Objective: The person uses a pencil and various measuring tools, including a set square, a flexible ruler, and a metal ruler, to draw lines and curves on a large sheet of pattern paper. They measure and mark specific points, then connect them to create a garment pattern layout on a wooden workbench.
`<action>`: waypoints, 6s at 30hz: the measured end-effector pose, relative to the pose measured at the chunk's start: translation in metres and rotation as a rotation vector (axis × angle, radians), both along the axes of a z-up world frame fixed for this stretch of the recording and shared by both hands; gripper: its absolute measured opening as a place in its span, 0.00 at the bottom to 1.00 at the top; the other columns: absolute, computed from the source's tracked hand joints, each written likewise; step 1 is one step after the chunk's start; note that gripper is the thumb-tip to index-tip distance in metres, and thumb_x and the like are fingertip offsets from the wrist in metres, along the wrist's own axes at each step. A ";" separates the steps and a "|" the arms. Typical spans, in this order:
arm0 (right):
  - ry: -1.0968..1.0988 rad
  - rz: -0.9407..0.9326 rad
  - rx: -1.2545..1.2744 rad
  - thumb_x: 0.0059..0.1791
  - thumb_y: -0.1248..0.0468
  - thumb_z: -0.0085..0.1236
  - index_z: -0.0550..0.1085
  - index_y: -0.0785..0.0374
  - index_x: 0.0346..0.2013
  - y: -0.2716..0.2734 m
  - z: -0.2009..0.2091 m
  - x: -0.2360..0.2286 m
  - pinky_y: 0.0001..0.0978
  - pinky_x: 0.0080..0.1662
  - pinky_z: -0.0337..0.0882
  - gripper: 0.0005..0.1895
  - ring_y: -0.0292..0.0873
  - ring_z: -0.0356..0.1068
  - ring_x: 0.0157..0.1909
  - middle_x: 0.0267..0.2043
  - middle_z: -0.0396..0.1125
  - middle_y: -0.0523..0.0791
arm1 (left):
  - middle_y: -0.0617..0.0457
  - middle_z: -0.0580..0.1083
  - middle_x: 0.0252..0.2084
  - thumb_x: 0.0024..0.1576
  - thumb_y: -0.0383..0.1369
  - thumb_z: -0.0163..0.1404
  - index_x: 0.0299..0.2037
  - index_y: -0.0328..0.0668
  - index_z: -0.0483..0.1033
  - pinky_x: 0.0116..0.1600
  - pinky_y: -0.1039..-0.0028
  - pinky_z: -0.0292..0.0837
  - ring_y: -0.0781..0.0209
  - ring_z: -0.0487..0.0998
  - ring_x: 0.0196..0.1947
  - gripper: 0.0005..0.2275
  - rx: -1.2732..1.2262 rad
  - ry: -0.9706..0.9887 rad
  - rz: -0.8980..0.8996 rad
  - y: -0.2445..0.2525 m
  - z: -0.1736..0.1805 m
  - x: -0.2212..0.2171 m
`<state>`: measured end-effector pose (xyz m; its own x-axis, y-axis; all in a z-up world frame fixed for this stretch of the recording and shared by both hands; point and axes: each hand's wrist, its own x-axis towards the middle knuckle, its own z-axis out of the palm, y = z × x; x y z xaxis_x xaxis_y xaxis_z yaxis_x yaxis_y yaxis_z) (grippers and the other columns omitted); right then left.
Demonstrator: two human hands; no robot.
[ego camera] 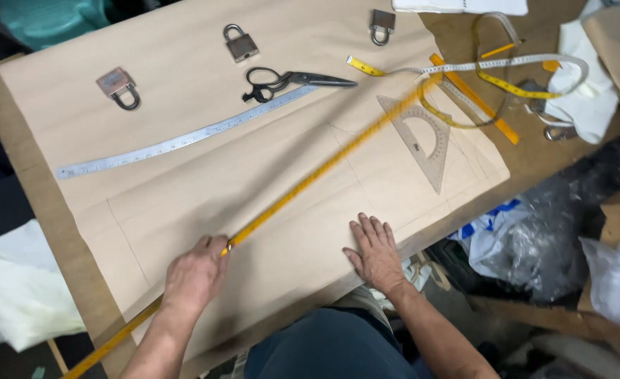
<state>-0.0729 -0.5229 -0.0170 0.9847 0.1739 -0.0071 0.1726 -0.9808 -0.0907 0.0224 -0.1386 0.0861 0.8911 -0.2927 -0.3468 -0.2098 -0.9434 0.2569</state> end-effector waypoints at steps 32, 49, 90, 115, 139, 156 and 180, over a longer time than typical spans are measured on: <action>-0.031 -0.017 0.066 0.55 0.46 0.37 0.60 0.57 0.71 -0.140 -0.006 0.043 0.59 0.74 0.45 0.33 0.58 0.51 0.76 0.77 0.52 0.51 | 0.42 0.80 0.45 0.67 0.43 0.37 0.55 0.50 0.73 0.50 0.53 0.73 0.35 0.79 0.44 0.16 -0.160 0.198 0.931 -0.084 -0.053 -0.037; -0.133 0.212 0.084 0.54 0.50 0.48 0.71 0.65 0.63 -0.162 -0.008 0.089 0.54 0.73 0.59 0.29 0.55 0.64 0.69 0.67 0.68 0.53 | 0.52 0.78 0.46 0.61 0.31 0.39 0.49 0.54 0.72 0.46 0.56 0.75 0.44 0.79 0.46 0.11 -0.105 0.229 0.571 -0.172 -0.012 0.014; -0.253 0.234 0.112 0.53 0.51 0.66 0.76 0.56 0.62 0.226 -0.043 0.236 0.60 0.70 0.52 0.25 0.56 0.63 0.70 0.63 0.69 0.49 | 0.64 0.68 0.31 0.56 0.45 0.50 0.49 0.59 0.76 0.28 0.75 0.75 0.66 0.76 0.20 0.13 0.431 -0.605 0.083 0.276 -0.104 0.033; -0.227 0.198 0.063 0.54 0.55 0.62 0.73 0.56 0.63 0.264 -0.022 0.236 0.55 0.67 0.58 0.23 0.54 0.62 0.67 0.63 0.65 0.50 | 0.63 0.72 0.58 0.61 0.47 0.52 0.58 0.62 0.76 0.35 0.69 0.83 0.57 0.83 0.25 0.16 0.295 -0.398 0.137 0.292 -0.099 0.076; -0.242 0.164 0.078 0.57 0.50 0.53 0.68 0.55 0.70 0.296 -0.056 0.201 0.58 0.68 0.57 0.28 0.60 0.57 0.70 0.68 0.60 0.52 | 0.61 0.74 0.57 0.60 0.45 0.53 0.56 0.59 0.77 0.32 0.73 0.82 0.61 0.82 0.22 0.15 0.240 -0.482 0.120 0.295 -0.101 0.077; -0.257 0.170 0.093 0.56 0.51 0.55 0.69 0.55 0.70 0.295 -0.059 0.202 0.58 0.68 0.58 0.29 0.62 0.58 0.70 0.68 0.61 0.53 | 0.64 0.74 0.55 0.61 0.47 0.50 0.55 0.62 0.76 0.31 0.74 0.81 0.62 0.82 0.22 0.14 0.291 -0.559 0.101 0.295 -0.104 0.076; -0.247 0.139 0.072 0.53 0.51 0.59 0.67 0.53 0.70 0.295 -0.062 0.201 0.59 0.68 0.58 0.31 0.60 0.59 0.70 0.69 0.60 0.52 | 0.68 0.74 0.57 0.58 0.48 0.53 0.55 0.64 0.77 0.33 0.72 0.81 0.59 0.82 0.23 0.16 0.324 -0.532 0.109 0.294 -0.104 0.077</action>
